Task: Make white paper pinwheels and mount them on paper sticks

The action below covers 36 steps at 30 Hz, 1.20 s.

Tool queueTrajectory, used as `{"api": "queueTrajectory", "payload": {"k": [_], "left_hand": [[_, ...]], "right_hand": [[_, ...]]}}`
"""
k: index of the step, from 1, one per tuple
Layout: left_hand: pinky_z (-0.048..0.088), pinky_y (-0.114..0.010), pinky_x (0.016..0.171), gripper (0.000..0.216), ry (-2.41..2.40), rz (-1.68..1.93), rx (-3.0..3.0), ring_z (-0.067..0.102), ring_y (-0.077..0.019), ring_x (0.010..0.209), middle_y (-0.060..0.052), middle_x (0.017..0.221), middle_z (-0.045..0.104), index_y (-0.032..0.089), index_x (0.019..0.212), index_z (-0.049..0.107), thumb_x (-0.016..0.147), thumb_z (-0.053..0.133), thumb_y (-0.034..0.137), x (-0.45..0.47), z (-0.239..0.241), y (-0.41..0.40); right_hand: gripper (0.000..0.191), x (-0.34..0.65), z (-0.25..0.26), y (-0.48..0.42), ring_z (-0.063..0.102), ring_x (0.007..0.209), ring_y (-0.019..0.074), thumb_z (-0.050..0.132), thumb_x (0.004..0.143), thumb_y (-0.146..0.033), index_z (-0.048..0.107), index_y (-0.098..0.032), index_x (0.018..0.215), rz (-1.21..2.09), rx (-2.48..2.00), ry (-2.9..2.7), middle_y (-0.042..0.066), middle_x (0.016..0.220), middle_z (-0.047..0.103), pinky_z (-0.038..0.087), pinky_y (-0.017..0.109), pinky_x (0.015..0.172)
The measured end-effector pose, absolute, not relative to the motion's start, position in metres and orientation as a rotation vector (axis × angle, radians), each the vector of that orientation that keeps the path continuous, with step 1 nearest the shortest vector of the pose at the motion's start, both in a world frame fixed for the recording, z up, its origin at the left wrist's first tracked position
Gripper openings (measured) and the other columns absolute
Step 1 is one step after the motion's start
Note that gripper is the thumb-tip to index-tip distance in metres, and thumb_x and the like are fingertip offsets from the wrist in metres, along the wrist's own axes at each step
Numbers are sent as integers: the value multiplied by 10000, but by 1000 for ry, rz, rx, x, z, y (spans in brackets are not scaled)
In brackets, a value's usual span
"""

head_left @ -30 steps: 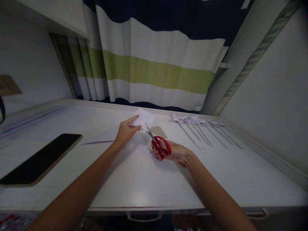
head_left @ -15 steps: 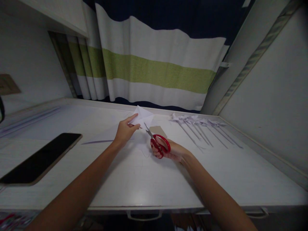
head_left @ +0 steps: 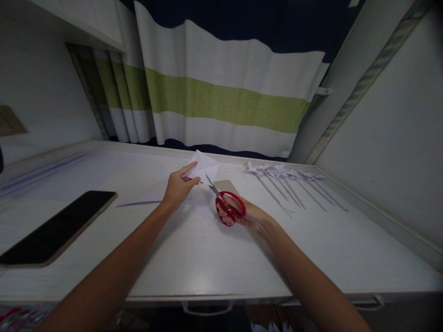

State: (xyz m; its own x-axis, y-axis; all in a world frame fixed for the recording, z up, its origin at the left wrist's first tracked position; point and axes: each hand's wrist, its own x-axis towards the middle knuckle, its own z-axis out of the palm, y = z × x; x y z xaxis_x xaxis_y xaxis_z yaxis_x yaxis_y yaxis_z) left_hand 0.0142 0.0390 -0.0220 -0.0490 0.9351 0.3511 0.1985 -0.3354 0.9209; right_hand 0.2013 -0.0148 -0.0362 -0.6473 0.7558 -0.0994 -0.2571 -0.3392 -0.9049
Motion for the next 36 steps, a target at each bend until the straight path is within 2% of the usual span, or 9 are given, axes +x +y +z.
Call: {"api": "queueTrajectory", "payload": {"k": [12, 17, 29, 36], "left_hand": [[222, -171, 378, 545, 1264, 1435, 1591, 303, -49, 375, 34, 443, 522, 160, 1139, 519, 606, 611, 230, 14, -23, 38], [266, -168, 396, 544, 1248, 1448, 1575, 378, -59, 404, 10, 499, 573, 155, 1137, 521, 605, 613, 220, 14, -22, 38], [283, -154, 393, 533, 1258, 1466, 1575, 382, -50, 407, 28, 486, 548, 150, 1131, 524, 609, 621, 202, 16, -19, 35], [312, -157, 386, 537, 1223, 1475, 1554, 423, -42, 427, -53, 780, 643, 137, 1123, 530, 594, 620, 159, 18, -17, 34]], "right_hand": [[318, 200, -35, -16, 430, 453, 61, 527, 745, -429, 505, -112, 765, 1924, -742, -1288, -9, 552, 489, 275, 186, 393], [316, 199, -35, -16, 412, 436, 55, 542, 734, -424, 515, -110, 750, 1902, -750, -1295, -12, 536, 478, 258, 183, 380], [328, 198, -34, -16, 394, 386, 46, 554, 716, -431, 526, -104, 727, 1808, -816, -1309, -21, 505, 474, 246, 181, 352], [338, 195, -30, -17, 349, 333, 26, 563, 702, -441, 513, -108, 681, 1740, -924, -1329, -44, 463, 443, 199, 165, 307]]}}
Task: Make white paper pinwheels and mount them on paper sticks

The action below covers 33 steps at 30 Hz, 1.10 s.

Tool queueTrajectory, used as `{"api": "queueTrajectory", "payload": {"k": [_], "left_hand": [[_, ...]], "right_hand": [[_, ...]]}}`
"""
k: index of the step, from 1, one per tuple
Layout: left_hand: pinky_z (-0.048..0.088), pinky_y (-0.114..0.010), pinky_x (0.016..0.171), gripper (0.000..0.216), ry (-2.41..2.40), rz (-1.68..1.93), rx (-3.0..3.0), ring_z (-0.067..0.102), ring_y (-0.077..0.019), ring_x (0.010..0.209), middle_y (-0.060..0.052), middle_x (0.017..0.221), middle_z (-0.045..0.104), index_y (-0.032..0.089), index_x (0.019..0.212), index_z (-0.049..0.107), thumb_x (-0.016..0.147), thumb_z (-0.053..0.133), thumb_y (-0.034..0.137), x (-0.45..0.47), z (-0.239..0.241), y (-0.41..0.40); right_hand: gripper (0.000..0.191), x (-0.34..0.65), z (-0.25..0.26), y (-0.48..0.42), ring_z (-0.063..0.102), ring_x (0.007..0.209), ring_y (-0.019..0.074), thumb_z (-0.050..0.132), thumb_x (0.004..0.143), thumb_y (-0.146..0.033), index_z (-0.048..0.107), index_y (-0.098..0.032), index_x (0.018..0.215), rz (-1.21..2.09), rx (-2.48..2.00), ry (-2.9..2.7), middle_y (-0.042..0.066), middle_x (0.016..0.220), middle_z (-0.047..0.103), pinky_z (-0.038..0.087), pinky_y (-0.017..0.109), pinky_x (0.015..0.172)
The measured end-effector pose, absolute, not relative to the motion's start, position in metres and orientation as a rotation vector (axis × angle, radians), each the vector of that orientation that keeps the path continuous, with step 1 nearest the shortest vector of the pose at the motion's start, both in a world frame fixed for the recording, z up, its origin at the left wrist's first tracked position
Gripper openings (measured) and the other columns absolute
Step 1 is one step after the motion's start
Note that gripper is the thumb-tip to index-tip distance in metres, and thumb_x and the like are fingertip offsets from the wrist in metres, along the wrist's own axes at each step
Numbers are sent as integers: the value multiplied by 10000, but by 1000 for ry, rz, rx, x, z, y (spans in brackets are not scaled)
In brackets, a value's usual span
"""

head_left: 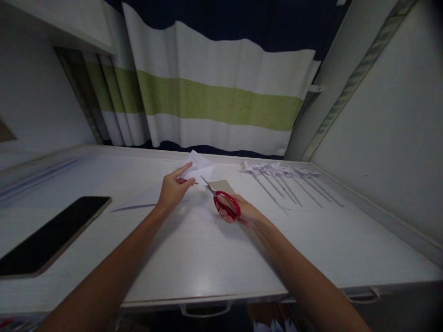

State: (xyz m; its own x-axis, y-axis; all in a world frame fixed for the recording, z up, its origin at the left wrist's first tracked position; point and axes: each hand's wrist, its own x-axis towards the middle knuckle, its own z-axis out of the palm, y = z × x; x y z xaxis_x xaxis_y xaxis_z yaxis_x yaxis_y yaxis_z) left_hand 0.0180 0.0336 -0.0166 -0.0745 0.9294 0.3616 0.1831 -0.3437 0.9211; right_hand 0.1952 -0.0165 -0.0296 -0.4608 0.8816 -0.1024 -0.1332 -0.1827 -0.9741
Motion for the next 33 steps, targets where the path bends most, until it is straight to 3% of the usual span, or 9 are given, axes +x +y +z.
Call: {"api": "queueTrajectory", "payload": {"k": [11, 15, 19, 23, 28, 33], "left_hand": [[309, -130, 349, 523, 1332, 1462, 1672, 399, -12, 431, -88, 1020, 593, 143, 1123, 529, 602, 569, 135, 10, -17, 37], [400, -148, 424, 459, 1208, 1391, 1739, 464, -38, 508, -66, 1084, 550, 147, 1039, 587, 583, 545, 116, 9, -15, 37], [447, -173, 534, 375, 950, 1149, 1779, 530, -118, 755, -56, 1088, 527, 158, 939, 633, 586, 524, 94, 12, -13, 32], [454, -215, 631, 291, 751, 953, 1816, 516, -160, 882, -57, 1091, 498, 169, 829, 658, 590, 519, 79, 12, -13, 29], [439, -276, 732, 144, 768, 960, 1901, 488, -203, 969, -65, 1059, 494, 158, 732, 652, 628, 553, 151, 14, -16, 30], [425, -292, 776, 283, 957, 1112, 1829, 493, -202, 992, -103, 1144, 453, 155, 942, 605, 705, 534, 292, 29, -27, 26]], "right_hand": [[329, 214, -25, -13, 368, 347, 26, 564, 697, -436, 498, -114, 691, 1792, -958, -1442, -38, 497, 454, 193, 168, 323], [336, 217, -22, -8, 410, 377, 33, 533, 706, -459, 478, -128, 695, 1374, -1009, -1390, -5, 582, 524, 247, 174, 351], [317, 214, -27, 1, 452, 418, 48, 610, 637, -410, 427, -167, 728, 974, -1086, -1266, 14, 724, 576, 303, 188, 377], [315, 214, -36, 6, 491, 532, 72, 654, 589, -324, 430, -168, 745, 903, -1112, -1349, 22, 782, 578, 386, 212, 489], [264, 207, -43, 5, 464, 530, 82, 631, 570, -207, 428, -165, 733, 828, -1137, -1426, -38, 634, 513, 369, 204, 491], [233, 201, -50, 6, 472, 577, 86, 572, 617, -202, 383, -184, 754, 691, -1125, -1272, -49, 655, 486, 386, 207, 543]]}}
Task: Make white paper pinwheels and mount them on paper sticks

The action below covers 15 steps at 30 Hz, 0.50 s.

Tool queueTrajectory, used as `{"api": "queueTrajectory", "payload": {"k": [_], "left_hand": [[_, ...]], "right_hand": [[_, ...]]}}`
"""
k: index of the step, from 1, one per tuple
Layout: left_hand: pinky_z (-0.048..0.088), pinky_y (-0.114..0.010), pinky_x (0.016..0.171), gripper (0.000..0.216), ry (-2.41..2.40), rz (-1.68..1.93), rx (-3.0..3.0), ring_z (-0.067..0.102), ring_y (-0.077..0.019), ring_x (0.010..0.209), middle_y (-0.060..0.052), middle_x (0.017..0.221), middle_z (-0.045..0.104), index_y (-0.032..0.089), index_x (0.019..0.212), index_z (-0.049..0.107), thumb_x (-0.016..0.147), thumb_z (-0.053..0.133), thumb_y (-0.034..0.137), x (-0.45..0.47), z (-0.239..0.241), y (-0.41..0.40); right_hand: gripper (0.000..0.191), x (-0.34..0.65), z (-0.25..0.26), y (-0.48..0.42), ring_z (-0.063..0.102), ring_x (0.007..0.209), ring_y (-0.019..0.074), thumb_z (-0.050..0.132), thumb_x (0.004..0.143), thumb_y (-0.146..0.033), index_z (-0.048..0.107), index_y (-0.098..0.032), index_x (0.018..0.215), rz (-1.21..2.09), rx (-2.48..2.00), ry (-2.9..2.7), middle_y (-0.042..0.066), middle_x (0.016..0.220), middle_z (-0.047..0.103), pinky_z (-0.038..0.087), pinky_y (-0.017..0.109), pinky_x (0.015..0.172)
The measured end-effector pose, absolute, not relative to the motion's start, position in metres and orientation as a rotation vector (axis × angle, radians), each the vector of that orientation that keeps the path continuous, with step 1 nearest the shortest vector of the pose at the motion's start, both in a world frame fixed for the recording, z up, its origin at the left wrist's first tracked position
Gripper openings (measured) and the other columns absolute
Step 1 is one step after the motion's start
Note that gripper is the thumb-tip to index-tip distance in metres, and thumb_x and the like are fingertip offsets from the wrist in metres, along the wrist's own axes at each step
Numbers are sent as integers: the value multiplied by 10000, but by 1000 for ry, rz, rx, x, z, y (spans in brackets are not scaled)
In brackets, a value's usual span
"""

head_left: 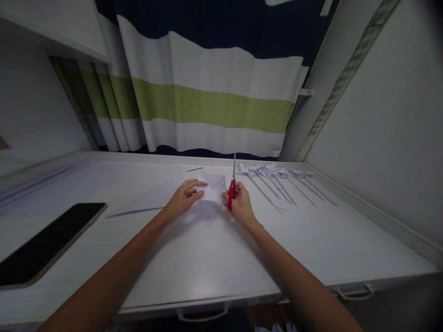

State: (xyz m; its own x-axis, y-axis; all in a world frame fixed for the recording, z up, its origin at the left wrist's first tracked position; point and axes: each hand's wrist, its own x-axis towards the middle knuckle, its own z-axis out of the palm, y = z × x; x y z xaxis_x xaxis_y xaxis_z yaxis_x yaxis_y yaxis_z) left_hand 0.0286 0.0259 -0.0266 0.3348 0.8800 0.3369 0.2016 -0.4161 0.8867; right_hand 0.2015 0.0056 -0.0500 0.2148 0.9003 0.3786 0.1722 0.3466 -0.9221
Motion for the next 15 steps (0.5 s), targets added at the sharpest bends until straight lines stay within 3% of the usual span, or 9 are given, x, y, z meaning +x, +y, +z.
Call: {"api": "queueTrajectory", "payload": {"k": [2, 5, 8, 15], "left_hand": [[445, -275, 704, 386, 952, 1066, 1770, 563, -168, 843, -119, 1125, 488, 148, 1064, 536, 710, 537, 300, 36, -29, 22], [446, -246, 638, 474, 935, 1037, 1695, 591, -138, 675, -89, 869, 613, 102, 1139, 462, 704, 550, 271, 43, -31, 18], [439, -222, 593, 428, 990, 1123, 1646, 593, -132, 611, -36, 686, 618, 91, 1088, 504, 693, 559, 246, 45, -33, 18], [428, -205, 547, 411, 1084, 1214, 1665, 588, -129, 557, -18, 575, 607, 83, 1049, 536, 664, 573, 220, 36, -28, 24]], "right_hand": [[224, 201, -52, 6, 466, 569, 85, 560, 634, -218, 378, -187, 760, 660, -1124, -1228, -52, 650, 475, 385, 206, 534], [224, 200, -53, 5, 442, 525, 73, 557, 646, -241, 376, -190, 768, 660, -1115, -1190, -57, 642, 464, 378, 198, 502], [260, 197, -54, 6, 430, 491, 63, 575, 638, -275, 380, -189, 785, 707, -1110, -1182, -54, 656, 474, 373, 193, 475], [340, 206, -55, 12, 462, 498, 89, 494, 697, -451, 535, -123, 777, 808, -1191, -1256, 18, 647, 548, 340, 208, 451]]}}
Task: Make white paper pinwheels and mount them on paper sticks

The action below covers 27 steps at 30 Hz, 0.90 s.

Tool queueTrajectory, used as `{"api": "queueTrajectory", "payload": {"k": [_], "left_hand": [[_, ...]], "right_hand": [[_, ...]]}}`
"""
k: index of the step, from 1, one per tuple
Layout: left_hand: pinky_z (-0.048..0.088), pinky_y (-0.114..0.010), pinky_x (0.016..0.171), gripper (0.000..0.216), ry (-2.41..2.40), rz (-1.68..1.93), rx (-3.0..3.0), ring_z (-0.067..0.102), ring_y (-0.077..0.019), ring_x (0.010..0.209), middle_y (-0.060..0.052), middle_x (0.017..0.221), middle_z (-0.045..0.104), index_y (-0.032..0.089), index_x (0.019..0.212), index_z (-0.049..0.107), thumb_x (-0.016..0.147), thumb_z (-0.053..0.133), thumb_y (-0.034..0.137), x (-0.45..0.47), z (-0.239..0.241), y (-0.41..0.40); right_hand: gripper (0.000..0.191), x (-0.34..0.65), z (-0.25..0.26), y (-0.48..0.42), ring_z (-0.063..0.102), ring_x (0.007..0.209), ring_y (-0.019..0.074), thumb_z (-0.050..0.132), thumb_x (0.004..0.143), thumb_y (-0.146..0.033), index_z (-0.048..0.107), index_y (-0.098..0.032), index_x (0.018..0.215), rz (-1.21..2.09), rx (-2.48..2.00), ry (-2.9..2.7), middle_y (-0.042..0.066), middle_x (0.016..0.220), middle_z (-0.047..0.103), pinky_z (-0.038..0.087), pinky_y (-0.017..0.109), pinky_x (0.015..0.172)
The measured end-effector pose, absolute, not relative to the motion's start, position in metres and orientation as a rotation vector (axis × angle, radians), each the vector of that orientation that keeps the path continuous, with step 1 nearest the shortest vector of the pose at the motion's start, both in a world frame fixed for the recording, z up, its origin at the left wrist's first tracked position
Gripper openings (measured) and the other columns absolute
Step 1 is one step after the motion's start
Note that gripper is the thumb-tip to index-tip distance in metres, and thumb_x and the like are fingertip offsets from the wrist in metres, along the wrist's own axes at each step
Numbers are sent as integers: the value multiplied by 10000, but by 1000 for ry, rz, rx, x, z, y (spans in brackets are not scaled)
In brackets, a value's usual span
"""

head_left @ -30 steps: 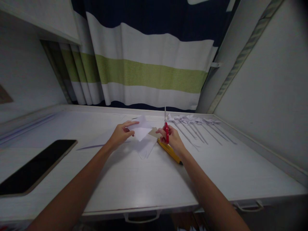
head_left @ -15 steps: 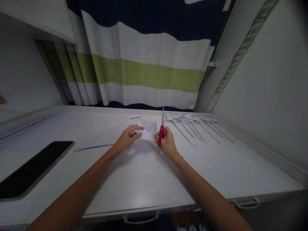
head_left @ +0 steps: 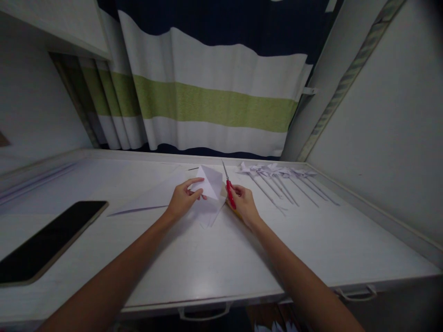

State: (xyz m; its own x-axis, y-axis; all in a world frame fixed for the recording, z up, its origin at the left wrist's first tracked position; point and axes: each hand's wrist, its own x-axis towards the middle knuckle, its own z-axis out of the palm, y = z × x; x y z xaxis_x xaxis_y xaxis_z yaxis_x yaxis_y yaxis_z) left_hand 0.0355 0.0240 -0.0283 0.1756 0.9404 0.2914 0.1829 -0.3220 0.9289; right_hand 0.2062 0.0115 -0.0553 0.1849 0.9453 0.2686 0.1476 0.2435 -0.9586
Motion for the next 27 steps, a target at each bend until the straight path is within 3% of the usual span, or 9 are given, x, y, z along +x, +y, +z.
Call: {"api": "queueTrajectory", "payload": {"k": [8, 13, 16, 19, 22, 27], "left_hand": [[385, -197, 467, 430, 1248, 1259, 1756, 553, -125, 502, -33, 572, 624, 115, 1062, 536, 653, 562, 244, 17, -32, 41], [407, -217, 508, 462, 1292, 1309, 1721, 553, -133, 513, -31, 562, 618, 104, 1059, 539, 620, 572, 243, 11, -31, 46], [394, -214, 504, 454, 1319, 1345, 1676, 532, -122, 506, -23, 551, 606, 98, 1046, 549, 614, 572, 236, 9, -26, 45], [388, -214, 521, 425, 1317, 1394, 1620, 515, -114, 516, -14, 540, 595, 94, 1021, 565, 613, 564, 214, 8, -21, 45], [381, -221, 535, 427, 1241, 1411, 1569, 506, -114, 526, -12, 541, 590, 82, 1017, 566, 608, 562, 205, 7, -19, 45], [367, -221, 544, 431, 1185, 1354, 1531, 488, -107, 520, -15, 532, 590, 58, 998, 571, 596, 578, 212, 7, -20, 45]], "right_hand": [[307, 209, -35, -2, 452, 599, 107, 582, 640, -361, 500, -113, 802, 786, -1345, -1501, 12, 699, 511, 376, 233, 564], [572, 203, -26, -16, 424, 678, 115, 703, 504, -333, 408, -131, 951, 903, -1507, -1604, 23, 812, 466, 387, 245, 604], [441, 207, -21, -21, 391, 565, 82, 585, 638, -479, 440, -148, 891, 1305, -1303, -1686, -21, 674, 439, 344, 221, 516], [536, 212, -17, -25, 367, 466, 65, 404, 698, -624, 464, -117, 865, 1666, -1174, -1668, -28, 579, 422, 285, 213, 436], [615, 214, -15, -27, 409, 458, 70, 382, 674, -665, 480, -92, 875, 1777, -1162, -1672, -1, 585, 471, 304, 216, 432], [578, 211, -17, -29, 436, 470, 74, 416, 675, -639, 505, -105, 876, 1852, -1121, -1630, 3, 601, 501, 298, 206, 419]]}}
